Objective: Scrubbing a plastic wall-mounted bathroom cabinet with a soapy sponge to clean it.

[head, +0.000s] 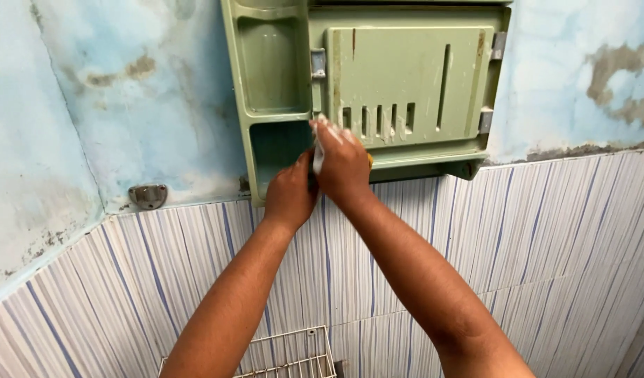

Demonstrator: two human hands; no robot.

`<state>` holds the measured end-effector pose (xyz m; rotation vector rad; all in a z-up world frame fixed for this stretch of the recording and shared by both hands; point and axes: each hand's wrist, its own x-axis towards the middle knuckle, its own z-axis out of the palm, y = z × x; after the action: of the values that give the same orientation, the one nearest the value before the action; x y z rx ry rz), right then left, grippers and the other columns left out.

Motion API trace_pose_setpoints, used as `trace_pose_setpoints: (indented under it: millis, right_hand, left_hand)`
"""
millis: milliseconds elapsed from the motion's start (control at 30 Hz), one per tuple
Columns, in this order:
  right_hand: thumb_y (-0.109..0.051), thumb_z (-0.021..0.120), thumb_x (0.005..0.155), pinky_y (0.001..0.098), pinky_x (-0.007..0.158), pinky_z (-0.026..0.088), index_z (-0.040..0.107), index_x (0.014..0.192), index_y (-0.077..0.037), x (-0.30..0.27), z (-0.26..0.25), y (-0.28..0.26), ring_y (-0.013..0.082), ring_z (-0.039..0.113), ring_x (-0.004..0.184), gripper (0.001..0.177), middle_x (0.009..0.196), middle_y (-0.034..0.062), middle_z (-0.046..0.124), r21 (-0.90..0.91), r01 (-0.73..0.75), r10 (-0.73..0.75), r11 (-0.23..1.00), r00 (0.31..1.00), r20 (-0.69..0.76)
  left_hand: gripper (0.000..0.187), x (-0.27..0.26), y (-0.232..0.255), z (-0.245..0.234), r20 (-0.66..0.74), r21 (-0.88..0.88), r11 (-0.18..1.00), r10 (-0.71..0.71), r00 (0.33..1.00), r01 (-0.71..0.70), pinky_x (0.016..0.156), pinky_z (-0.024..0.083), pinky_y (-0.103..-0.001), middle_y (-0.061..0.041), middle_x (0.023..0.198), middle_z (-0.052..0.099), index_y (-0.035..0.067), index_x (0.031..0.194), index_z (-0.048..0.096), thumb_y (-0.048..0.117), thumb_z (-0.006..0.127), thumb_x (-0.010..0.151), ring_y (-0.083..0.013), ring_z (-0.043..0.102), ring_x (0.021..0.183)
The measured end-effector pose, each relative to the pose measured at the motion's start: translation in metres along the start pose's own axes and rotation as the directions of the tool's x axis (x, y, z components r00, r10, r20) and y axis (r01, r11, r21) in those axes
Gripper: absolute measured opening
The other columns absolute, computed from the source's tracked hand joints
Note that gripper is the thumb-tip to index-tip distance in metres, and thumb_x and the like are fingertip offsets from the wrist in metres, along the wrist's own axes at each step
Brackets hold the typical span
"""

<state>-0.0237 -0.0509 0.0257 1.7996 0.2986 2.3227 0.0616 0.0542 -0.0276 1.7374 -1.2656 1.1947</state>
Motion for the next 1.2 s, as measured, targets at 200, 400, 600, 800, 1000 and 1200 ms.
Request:
trace_pose_setpoints:
  millis: [200, 400, 600, 800, 1000, 1200]
  right_hand:
    - [-0.006, 0.067, 0.089, 0.0486, 0.081, 0.055, 0.075, 0.1, -0.006, 0.053, 0.016, 0.031, 0.0435, 0.069, 0.082, 0.014, 0.085, 0.0185, 0.07, 0.048, -0.276, 0.28, 0.96, 0.948, -0.151]
    - [0.016, 0.064, 0.092, 0.0395, 0.059, 0.066, 0.066, 0.121, -0.005, 0.065, 0.014, 0.04, 0.0398, 0.064, 0.098, 0.036, 0.119, 0.0239, 0.066, -0.081, 0.102, -0.095, 0.991, 0.992, 0.086]
    - [-0.023, 0.072, 0.098, 0.0471, 0.067, 0.052, 0.073, 0.12, -0.006, 0.033, -0.001, 0.038, 0.0361, 0.064, 0.094, 0.029, 0.121, 0.0188, 0.068, -0.176, 0.272, -0.251, 0.946, 0.959, 0.135]
    - [-0.008, 0.063, 0.094, 0.0513, 0.075, 0.053, 0.067, 0.12, -0.003, 0.033, -0.01, 0.045, 0.04, 0.058, 0.093, 0.026, 0.121, 0.0272, 0.059, -0.027, 0.274, -0.258, 0.961, 0.929, 0.265]
    - [0.004, 0.065, 0.089, 0.0432, 0.066, 0.056, 0.074, 0.117, -0.02, 0.074, -0.005, 0.051, 0.0299, 0.056, 0.092, 0.037, 0.118, 0.0188, 0.061, -0.213, 0.196, -0.144, 0.957, 0.961, 0.237]
    - [-0.012, 0.073, 0.095, 0.0488, 0.079, 0.061, 0.078, 0.114, -0.023, 0.085, 0.0, 0.1, 0.0368, 0.061, 0.1, 0.023, 0.12, 0.02, 0.065, -0.406, -0.102, 0.145, 0.908, 0.987, 0.075]
  left_hand:
    - [0.097, 0.022, 0.059, -0.07, 0.302, 0.091, 0.987, -0.153, 0.941, 0.132, 0.093, 0.054, -0.063, -0.023, 0.134, 0.066, 0.019, 0.166, 0.015, 0.031, 0.075, 0.09, -0.0514, 0.067, 0.112]
    - [0.1, 0.039, 0.051, -0.061, 0.352, 0.281, 0.956, -0.189, 0.917, 0.089, 0.058, 0.054, -0.056, -0.015, 0.111, 0.073, 0.022, 0.166, 0.013, 0.043, 0.075, 0.091, -0.0432, 0.071, 0.084]
    - [0.1, 0.037, 0.038, -0.039, 0.234, 0.287, 0.957, -0.104, 0.967, 0.034, 0.058, 0.054, -0.057, -0.015, 0.109, 0.071, 0.009, 0.163, 0.024, 0.041, 0.08, 0.086, -0.0413, 0.069, 0.084]
    - [0.121, 0.036, 0.016, -0.012, -0.002, 0.607, 0.791, 0.096, 0.995, -0.075, 0.108, 0.042, -0.048, -0.011, 0.154, 0.046, 0.01, 0.159, 0.032, 0.07, 0.085, 0.068, -0.0322, 0.046, 0.139]
    - [0.134, 0.038, 0.02, -0.02, -0.03, 0.869, 0.485, 0.247, 0.968, -0.097, 0.122, 0.024, -0.052, -0.013, 0.166, 0.031, 0.01, 0.162, 0.038, 0.097, 0.065, 0.064, -0.0326, 0.034, 0.149]
    - [0.146, 0.058, 0.015, -0.019, 0.138, 0.826, 0.542, 0.075, 0.988, -0.157, 0.127, 0.001, -0.058, -0.013, 0.171, 0.019, 0.009, 0.165, 0.017, 0.112, 0.035, 0.063, -0.0317, 0.013, 0.158]
